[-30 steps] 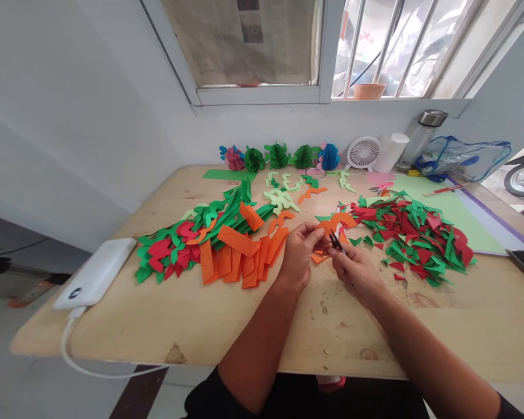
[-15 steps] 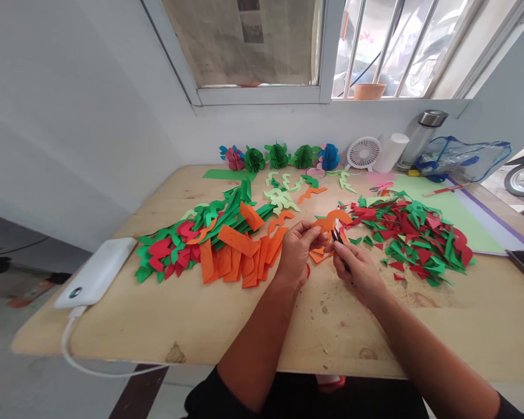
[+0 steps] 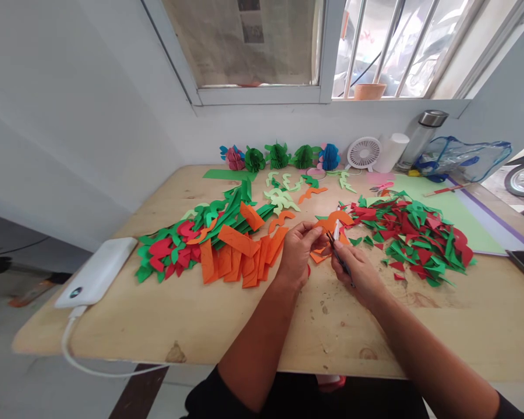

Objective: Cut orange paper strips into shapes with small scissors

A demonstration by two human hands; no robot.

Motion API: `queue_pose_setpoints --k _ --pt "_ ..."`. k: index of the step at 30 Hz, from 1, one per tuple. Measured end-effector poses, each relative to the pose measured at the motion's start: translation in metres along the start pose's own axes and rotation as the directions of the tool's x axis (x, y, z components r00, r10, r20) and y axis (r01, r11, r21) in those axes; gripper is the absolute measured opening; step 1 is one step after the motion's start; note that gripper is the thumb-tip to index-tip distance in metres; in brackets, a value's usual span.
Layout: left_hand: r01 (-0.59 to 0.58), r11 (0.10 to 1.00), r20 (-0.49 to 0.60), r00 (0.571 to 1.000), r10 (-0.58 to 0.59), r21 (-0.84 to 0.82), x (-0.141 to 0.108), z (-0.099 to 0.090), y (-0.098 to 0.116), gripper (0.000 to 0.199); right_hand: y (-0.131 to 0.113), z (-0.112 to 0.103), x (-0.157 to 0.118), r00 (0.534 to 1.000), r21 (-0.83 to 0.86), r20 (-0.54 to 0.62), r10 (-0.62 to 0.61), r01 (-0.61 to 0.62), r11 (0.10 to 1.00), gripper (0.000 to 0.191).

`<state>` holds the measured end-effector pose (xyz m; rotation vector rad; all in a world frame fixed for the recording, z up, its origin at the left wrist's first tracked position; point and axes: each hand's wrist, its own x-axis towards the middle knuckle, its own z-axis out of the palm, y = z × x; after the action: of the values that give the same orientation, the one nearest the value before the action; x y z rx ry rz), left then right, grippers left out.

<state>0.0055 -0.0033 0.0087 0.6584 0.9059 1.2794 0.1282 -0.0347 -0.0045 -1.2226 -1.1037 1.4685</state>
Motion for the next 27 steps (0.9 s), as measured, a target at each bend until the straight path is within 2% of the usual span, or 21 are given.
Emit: queue_pose_setpoints --k 9,27 --pt "0.005 1.0 0.005 1.0 -0.005 -0.009 0.0023 -0.0012 -0.0036 0.02 0.0011 0.0012 0.0009 1.0 0.021 -0.015 -0.001 0.001 1.0 0.051" --pt "-0.009 1.0 0.007 1.0 0.009 0.002 0.0011 -0.0004 -0.0017 0.018 -0.004 0.0025 -0.0006 1.0 -0.063 0.014 0.004 -0.003 0.998 0.055"
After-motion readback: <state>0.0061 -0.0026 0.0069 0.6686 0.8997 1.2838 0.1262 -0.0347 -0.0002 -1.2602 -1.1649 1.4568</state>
